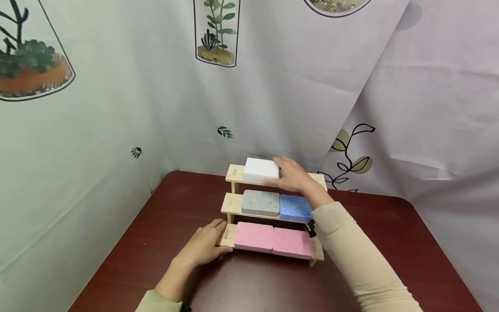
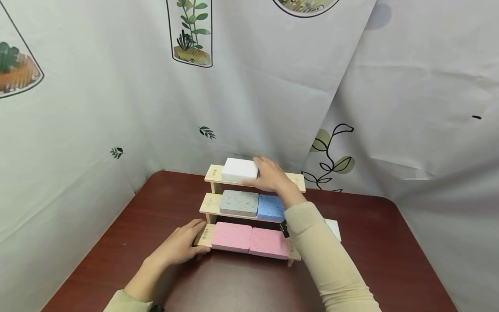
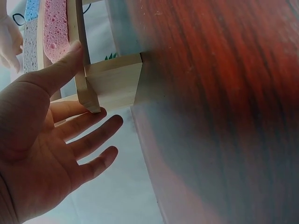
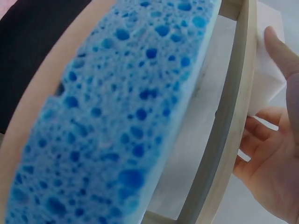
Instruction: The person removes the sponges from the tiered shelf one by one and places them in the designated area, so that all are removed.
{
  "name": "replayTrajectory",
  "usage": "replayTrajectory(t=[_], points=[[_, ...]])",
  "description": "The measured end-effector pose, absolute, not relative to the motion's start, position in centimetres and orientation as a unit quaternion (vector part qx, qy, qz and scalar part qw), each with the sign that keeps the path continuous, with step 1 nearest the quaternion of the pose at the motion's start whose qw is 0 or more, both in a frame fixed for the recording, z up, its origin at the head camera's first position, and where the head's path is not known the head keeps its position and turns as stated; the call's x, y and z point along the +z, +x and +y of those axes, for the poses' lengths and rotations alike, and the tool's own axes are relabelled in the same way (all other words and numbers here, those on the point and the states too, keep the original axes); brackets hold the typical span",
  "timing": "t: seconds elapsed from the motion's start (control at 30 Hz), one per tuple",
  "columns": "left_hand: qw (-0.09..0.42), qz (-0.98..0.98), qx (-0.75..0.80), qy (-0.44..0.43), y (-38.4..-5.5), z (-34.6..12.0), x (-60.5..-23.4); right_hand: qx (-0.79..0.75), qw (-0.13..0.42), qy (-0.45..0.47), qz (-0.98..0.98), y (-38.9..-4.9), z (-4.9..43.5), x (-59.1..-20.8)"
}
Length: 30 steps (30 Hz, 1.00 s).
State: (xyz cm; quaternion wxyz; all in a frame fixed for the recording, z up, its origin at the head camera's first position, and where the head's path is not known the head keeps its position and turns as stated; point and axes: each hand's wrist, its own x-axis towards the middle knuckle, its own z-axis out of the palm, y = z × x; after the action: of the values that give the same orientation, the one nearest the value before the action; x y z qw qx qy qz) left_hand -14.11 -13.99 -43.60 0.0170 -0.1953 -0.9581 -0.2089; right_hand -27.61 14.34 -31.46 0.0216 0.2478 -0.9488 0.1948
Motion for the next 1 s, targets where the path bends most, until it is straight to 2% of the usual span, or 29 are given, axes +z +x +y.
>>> replayTrajectory(t=[0.63, 1.0], points=[[0.014, -0.957, -0.224, -0.183, -13.9, -14.0, -43.9, 0.243, 0.066, 0.242, -0.937, -25.4, 18.8, -31.0], [0.021, -0.954, -0.226, -0.196, -13.8, -14.3, -44.1, 0.261, 0.066, 0.225, -0.937, -23.4, 22.9, -30.9]])
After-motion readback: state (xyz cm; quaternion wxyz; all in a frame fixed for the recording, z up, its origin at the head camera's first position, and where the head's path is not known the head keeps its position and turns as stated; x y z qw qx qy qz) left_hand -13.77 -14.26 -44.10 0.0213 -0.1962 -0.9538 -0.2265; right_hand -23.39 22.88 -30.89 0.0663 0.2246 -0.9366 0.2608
